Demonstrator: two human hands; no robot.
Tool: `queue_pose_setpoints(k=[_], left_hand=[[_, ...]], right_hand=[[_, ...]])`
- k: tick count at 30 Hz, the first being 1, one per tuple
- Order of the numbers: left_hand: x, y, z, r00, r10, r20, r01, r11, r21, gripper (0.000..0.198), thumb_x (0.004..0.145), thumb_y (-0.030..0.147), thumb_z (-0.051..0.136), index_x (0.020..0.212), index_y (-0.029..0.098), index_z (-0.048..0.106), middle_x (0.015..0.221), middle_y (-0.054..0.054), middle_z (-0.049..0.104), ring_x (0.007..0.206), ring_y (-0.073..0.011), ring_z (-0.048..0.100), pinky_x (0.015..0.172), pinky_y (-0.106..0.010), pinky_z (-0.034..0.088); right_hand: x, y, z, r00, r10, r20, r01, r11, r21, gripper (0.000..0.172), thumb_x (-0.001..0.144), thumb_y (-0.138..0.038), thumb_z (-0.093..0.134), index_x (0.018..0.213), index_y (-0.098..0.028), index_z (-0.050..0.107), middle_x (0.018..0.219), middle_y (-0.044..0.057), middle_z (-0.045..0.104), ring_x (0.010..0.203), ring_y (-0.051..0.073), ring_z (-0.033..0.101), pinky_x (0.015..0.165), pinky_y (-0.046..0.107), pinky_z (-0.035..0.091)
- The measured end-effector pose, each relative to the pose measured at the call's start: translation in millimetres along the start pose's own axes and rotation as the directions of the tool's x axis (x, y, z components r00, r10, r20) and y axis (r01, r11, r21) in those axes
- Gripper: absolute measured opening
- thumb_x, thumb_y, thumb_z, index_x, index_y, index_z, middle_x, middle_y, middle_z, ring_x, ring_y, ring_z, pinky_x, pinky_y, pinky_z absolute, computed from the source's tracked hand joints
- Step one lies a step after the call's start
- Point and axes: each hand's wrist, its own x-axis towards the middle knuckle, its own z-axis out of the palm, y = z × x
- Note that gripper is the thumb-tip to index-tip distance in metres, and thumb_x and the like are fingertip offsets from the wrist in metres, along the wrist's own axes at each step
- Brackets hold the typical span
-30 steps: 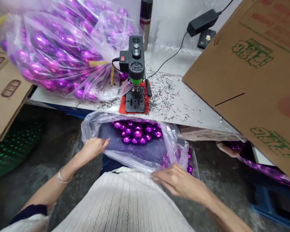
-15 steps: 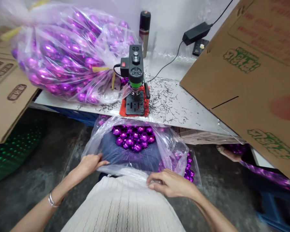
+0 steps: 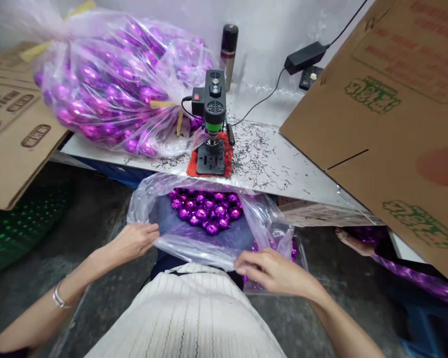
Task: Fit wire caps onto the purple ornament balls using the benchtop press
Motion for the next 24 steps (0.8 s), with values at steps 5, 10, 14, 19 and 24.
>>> queue_pose_setpoints(k=[5, 10, 14, 19, 24], left_hand=[[3.0, -7.5, -26.7, 0.991, 0.045, -0.129, -0.035, 0.996, 0.078, 0.018, 0.094, 0.01, 0.057, 0.079, 0.018, 0.065, 0.08, -0.005, 0.064, 0.073, -0.0178, 0.064, 0.072, -0.031, 0.044], [-10.1, 5.8, -36.1, 0.986, 0.038, -0.16, -0.022, 0.995, 0.096, 0.019, 0.095, 0.01, 0.056, 0.082, 0.019, 0.065, 0.083, -0.005, 0.063, 0.075, -0.0181, 0.062, 0.072, -0.033, 0.042], [-7.1, 13.3, -48.6, 0.987, 0.031, -0.156, -0.003, 0.984, 0.179, 0.018, 0.094, 0.01, 0.056, 0.081, 0.018, 0.065, 0.083, -0.005, 0.064, 0.073, -0.0181, 0.061, 0.072, -0.033, 0.041], [0.3, 10.4, -67.7, 0.977, 0.018, -0.213, 0.032, 0.973, 0.229, 0.021, 0.096, 0.01, 0.054, 0.081, 0.018, 0.066, 0.083, -0.006, 0.063, 0.076, -0.0186, 0.06, 0.073, -0.033, 0.039], [-11.3, 13.2, -61.8, 0.985, 0.0, -0.171, 0.037, 0.976, 0.213, 0.021, 0.096, 0.008, 0.054, 0.081, 0.018, 0.066, 0.081, -0.006, 0.06, 0.076, -0.0194, 0.058, 0.073, -0.034, 0.038]], right_hand=[[-9.7, -8.1, -21.3, 0.991, -0.079, -0.106, 0.068, 0.993, -0.098, 0.047, 0.105, -0.057, 0.038, 0.107, -0.026, 0.074, 0.091, 0.003, 0.08, 0.077, 0.015, 0.072, 0.076, 0.029, 0.053], [-23.7, -13.1, -23.7, 0.983, -0.163, -0.089, 0.15, 0.98, -0.134, 0.044, 0.106, -0.053, 0.039, 0.106, -0.027, 0.075, 0.086, 0.001, 0.079, 0.074, 0.014, 0.073, 0.073, 0.028, 0.054], [-29.9, -4.8, -24.6, 0.971, -0.196, -0.137, 0.172, 0.971, -0.165, 0.044, 0.106, -0.053, 0.039, 0.107, -0.027, 0.075, 0.087, 0.002, 0.08, 0.072, 0.014, 0.073, 0.071, 0.027, 0.055], [-26.6, 14.2, -28.5, 0.932, -0.212, -0.295, 0.184, 0.975, -0.121, 0.044, 0.105, -0.054, 0.041, 0.11, -0.027, 0.075, 0.099, 0.004, 0.081, 0.085, 0.016, 0.077, 0.081, 0.028, 0.059], [-17.4, 14.8, -22.2, 0.957, -0.229, -0.179, 0.22, 0.973, -0.072, 0.044, 0.106, -0.052, 0.04, 0.109, -0.025, 0.075, 0.097, 0.004, 0.081, 0.082, 0.016, 0.077, 0.078, 0.027, 0.059]])
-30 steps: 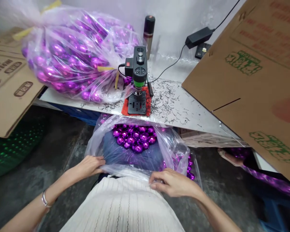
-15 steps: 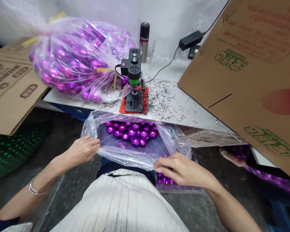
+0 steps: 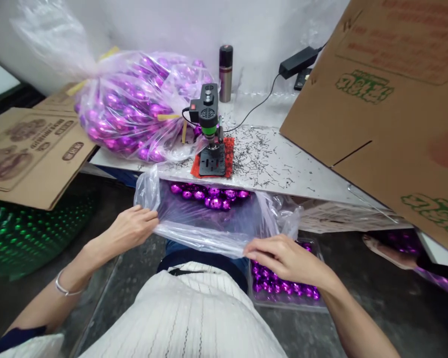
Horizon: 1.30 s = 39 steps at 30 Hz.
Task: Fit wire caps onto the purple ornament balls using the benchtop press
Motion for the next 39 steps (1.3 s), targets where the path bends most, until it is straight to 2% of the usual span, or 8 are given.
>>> queue_pose_setpoints(k=[5, 12, 18, 25, 29, 33, 36, 39], left_hand=[[4.1, 7.0, 11.4, 0.996, 0.04, 0.08, -0.036, 0.998, -0.041, 0.018, 0.093, 0.007, 0.059, 0.079, 0.018, 0.065, 0.079, -0.006, 0.061, 0.077, -0.0204, 0.059, 0.073, -0.035, 0.037], [22.6, -7.2, 3.5, 0.999, 0.048, 0.002, -0.048, 0.999, -0.023, 0.017, 0.094, 0.008, 0.059, 0.081, 0.018, 0.065, 0.08, -0.006, 0.061, 0.08, -0.0208, 0.059, 0.074, -0.035, 0.037], [13.6, 2.3, 16.8, 0.989, 0.097, 0.109, -0.094, 0.995, -0.036, 0.016, 0.09, 0.007, 0.065, 0.078, 0.018, 0.064, 0.079, -0.006, 0.062, 0.079, -0.0214, 0.06, 0.073, -0.035, 0.038], [23.6, 1.7, 1.4, 0.986, 0.142, 0.085, -0.143, 0.99, -0.001, 0.014, 0.093, 0.007, 0.064, 0.084, 0.017, 0.066, 0.082, -0.006, 0.062, 0.085, -0.0221, 0.059, 0.076, -0.036, 0.037], [15.1, 14.4, 12.0, 0.975, 0.181, 0.129, -0.178, 0.984, -0.031, 0.012, 0.093, 0.009, 0.066, 0.084, 0.016, 0.068, 0.082, -0.006, 0.063, 0.084, -0.0223, 0.059, 0.076, -0.036, 0.037], [2.6, 37.7, 50.2, 0.931, 0.211, 0.296, -0.18, 0.975, -0.131, 0.008, 0.089, 0.012, 0.071, 0.082, 0.014, 0.072, 0.084, -0.008, 0.067, 0.084, -0.0223, 0.06, 0.075, -0.037, 0.037], [-5.9, 48.3, 71.2, 0.912, 0.22, 0.345, -0.156, 0.967, -0.202, 0.006, 0.09, 0.013, 0.07, 0.086, 0.013, 0.074, 0.086, -0.01, 0.068, 0.086, -0.0228, 0.06, 0.077, -0.037, 0.038], [-16.5, 57.1, 83.2, 0.925, 0.197, 0.324, -0.115, 0.96, -0.255, 0.009, 0.094, 0.015, 0.067, 0.088, 0.013, 0.074, 0.086, -0.01, 0.068, 0.087, -0.023, 0.06, 0.08, -0.037, 0.039]], right_hand=[[1.1, -6.6, 2.1, 0.998, -0.019, 0.057, 0.022, 0.999, -0.047, 0.045, 0.107, -0.051, 0.038, 0.107, -0.026, 0.075, 0.093, 0.003, 0.081, 0.08, 0.016, 0.076, 0.074, 0.027, 0.057], [-0.5, 11.7, 2.9, 0.995, 0.075, -0.06, -0.076, 0.997, -0.022, 0.046, 0.106, -0.053, 0.039, 0.109, -0.025, 0.075, 0.098, 0.005, 0.082, 0.085, 0.017, 0.077, 0.079, 0.027, 0.058], [7.3, 8.2, 6.8, 0.988, 0.058, 0.141, -0.058, 0.998, -0.006, 0.047, 0.107, -0.052, 0.037, 0.106, -0.024, 0.075, 0.091, 0.004, 0.081, 0.079, 0.016, 0.076, 0.075, 0.028, 0.056], [-13.1, 6.2, 2.5, 0.991, 0.119, 0.061, -0.119, 0.993, -0.013, 0.047, 0.106, -0.055, 0.039, 0.108, -0.026, 0.076, 0.1, 0.006, 0.081, 0.087, 0.017, 0.076, 0.08, 0.029, 0.055], [-14.1, 17.3, 8.5, 0.951, 0.155, 0.266, -0.163, 0.987, 0.007, 0.05, 0.104, -0.058, 0.04, 0.109, -0.024, 0.076, 0.093, 0.005, 0.079, 0.082, 0.017, 0.072, 0.077, 0.029, 0.053], [36.1, 33.6, 15.4, 0.893, 0.051, 0.447, -0.08, 0.996, 0.047, 0.06, 0.102, -0.064, 0.037, 0.105, -0.019, 0.077, 0.088, 0.007, 0.074, 0.079, 0.017, 0.069, 0.077, 0.03, 0.054], [119.7, 54.5, 49.4, 0.965, 0.093, 0.245, -0.086, 0.995, -0.042, 0.06, 0.107, -0.055, 0.026, 0.127, -0.018, 0.069, 0.122, 0.015, 0.071, 0.116, 0.022, 0.066, 0.107, 0.04, 0.05], [205.8, 81.5, 97.1, 0.943, 0.308, 0.125, -0.276, 0.936, -0.219, 0.049, 0.105, -0.046, 0.041, 0.145, -0.022, 0.057, 0.15, 0.019, 0.057, 0.138, 0.032, 0.055, 0.118, 0.056, 0.042]])
